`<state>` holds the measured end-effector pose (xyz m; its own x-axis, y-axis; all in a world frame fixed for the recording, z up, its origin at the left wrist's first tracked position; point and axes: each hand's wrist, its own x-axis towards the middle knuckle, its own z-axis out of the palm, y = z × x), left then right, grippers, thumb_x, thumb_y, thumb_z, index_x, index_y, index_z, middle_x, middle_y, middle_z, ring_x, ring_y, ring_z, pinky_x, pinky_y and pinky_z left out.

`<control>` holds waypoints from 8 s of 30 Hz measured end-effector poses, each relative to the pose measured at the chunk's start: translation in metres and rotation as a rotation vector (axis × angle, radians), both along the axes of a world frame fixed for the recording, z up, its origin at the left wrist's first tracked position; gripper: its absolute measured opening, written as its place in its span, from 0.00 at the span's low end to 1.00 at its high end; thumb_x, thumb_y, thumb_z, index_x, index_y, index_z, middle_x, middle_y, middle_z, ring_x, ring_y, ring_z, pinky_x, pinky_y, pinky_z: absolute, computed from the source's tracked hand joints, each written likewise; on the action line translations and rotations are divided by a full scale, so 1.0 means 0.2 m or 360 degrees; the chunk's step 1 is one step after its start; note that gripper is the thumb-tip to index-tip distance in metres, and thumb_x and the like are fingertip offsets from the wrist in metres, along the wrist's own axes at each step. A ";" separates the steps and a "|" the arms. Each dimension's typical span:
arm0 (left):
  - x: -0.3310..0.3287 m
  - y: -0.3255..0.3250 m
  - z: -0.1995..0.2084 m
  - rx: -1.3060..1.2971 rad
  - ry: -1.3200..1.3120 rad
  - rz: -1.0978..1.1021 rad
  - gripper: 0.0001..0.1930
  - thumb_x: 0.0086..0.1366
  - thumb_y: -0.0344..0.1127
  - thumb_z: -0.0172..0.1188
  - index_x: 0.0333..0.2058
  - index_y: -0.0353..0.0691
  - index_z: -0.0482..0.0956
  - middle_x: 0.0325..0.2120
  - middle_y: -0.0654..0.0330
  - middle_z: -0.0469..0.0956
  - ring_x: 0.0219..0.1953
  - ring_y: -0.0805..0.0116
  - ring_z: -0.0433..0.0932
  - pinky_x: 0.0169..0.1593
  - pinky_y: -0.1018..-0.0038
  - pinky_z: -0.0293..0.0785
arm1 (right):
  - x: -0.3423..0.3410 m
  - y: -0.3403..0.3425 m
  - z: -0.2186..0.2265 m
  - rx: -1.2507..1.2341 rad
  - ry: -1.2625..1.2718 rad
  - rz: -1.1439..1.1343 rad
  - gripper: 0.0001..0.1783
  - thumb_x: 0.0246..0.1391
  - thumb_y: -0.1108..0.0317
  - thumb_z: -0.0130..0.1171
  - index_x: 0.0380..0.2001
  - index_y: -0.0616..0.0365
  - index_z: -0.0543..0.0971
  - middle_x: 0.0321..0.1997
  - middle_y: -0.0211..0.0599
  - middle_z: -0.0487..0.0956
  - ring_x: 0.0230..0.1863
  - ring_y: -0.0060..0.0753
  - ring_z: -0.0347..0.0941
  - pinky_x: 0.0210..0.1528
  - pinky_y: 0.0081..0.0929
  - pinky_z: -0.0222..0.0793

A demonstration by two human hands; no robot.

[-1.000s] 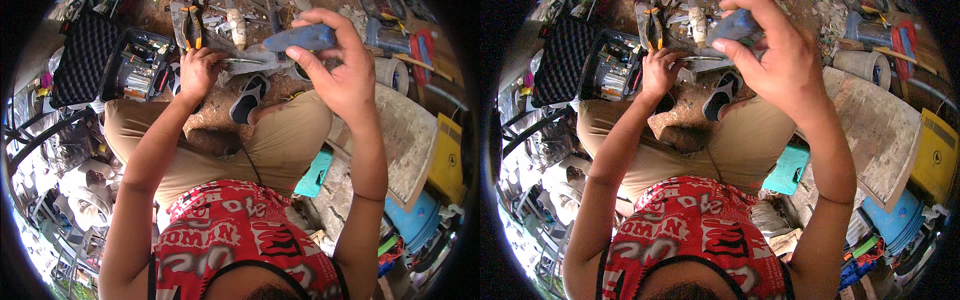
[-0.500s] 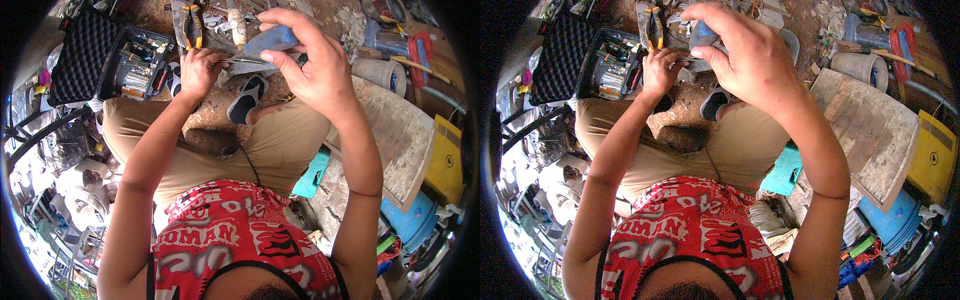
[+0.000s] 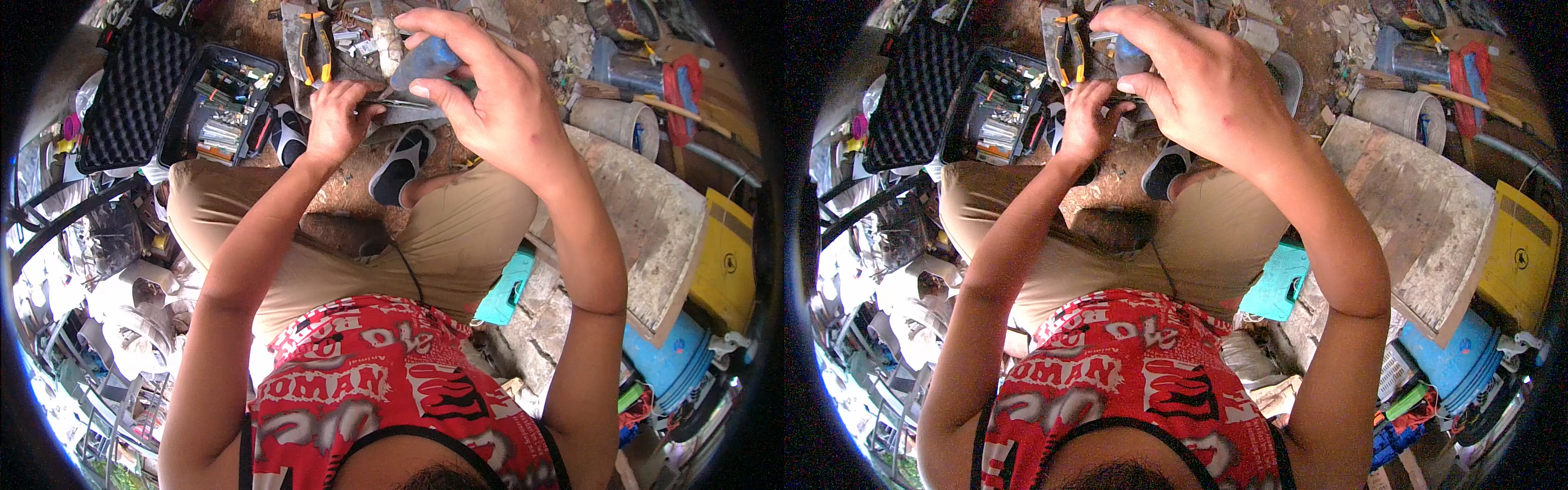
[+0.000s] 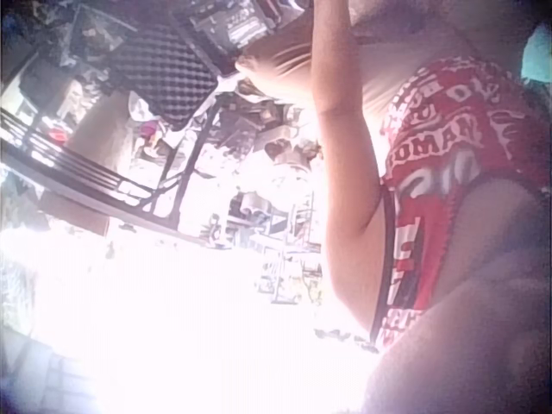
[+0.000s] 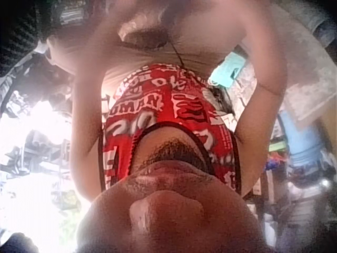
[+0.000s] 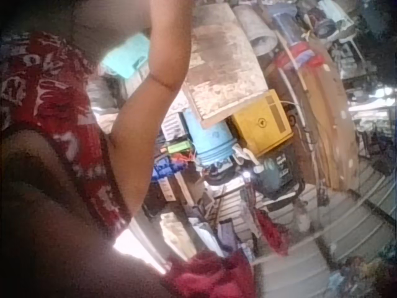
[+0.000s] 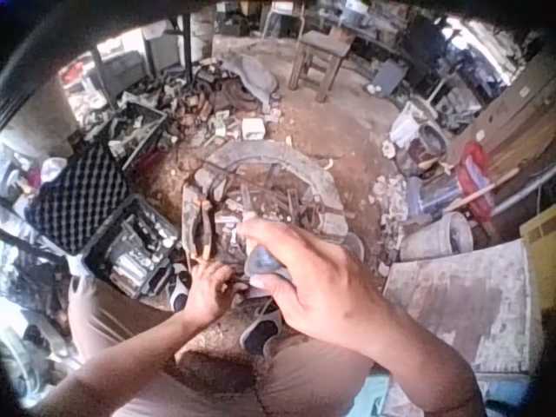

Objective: The person uses a screwdriver and pliers to disassemble or assemble small electronic components, handling a circuit board and white plastic strips. They move parts between their hands and a tool case while sitting on the ground.

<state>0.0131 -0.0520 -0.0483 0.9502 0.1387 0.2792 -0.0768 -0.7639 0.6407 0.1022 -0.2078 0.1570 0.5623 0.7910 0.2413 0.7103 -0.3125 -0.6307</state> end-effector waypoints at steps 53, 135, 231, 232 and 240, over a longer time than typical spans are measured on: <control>0.04 0.01 -0.06 -0.0334 -0.0125 -0.0181 0.09 0.55 0.35 0.63 0.26 0.38 0.71 0.25 0.55 0.74 0.33 0.51 0.71 0.41 0.61 0.65 | 0.23 -0.09 -0.61 -0.0123 0.0886 -0.1210 0.36 0.45 0.71 0.57 0.61 0.62 0.64 0.52 0.52 0.76 0.52 0.35 0.74 0.54 0.25 0.66; 0.02 -0.27 -0.24 -0.1743 0.0495 0.1469 0.24 0.51 0.39 0.71 0.38 0.39 0.65 0.25 0.62 0.71 0.27 0.70 0.70 0.33 0.72 0.69 | -0.52 -0.42 -0.15 0.0168 -0.0006 -0.0815 0.16 0.45 0.68 0.68 0.36 0.57 0.75 0.34 0.40 0.79 0.35 0.37 0.77 0.37 0.30 0.73; -0.61 0.10 0.62 -0.1764 -0.0101 -0.0318 0.20 0.64 0.17 0.47 0.47 0.50 0.56 0.48 0.52 0.72 0.51 0.63 0.72 0.53 0.69 0.68 | -1.04 -0.39 -0.04 -0.0582 -0.0312 -0.0465 0.28 0.56 0.64 0.53 0.61 0.40 0.65 0.31 0.45 0.73 0.24 0.51 0.74 0.27 0.45 0.73; -0.60 0.10 0.62 -0.1708 -0.0092 -0.0310 0.20 0.64 0.17 0.47 0.46 0.50 0.56 0.48 0.52 0.72 0.50 0.63 0.72 0.52 0.70 0.69 | -1.00 -0.40 -0.02 -0.0594 -0.0282 -0.0428 0.27 0.56 0.63 0.53 0.61 0.40 0.66 0.31 0.46 0.73 0.24 0.51 0.75 0.27 0.45 0.74; -0.55 0.11 0.70 -0.1995 -0.0007 -0.0102 0.16 0.63 0.21 0.49 0.43 0.51 0.58 0.45 0.52 0.76 0.47 0.60 0.76 0.46 0.71 0.72 | -0.89 -0.42 0.15 -0.0674 -0.0257 -0.0336 0.24 0.56 0.62 0.53 0.57 0.45 0.68 0.32 0.45 0.75 0.29 0.51 0.76 0.31 0.44 0.74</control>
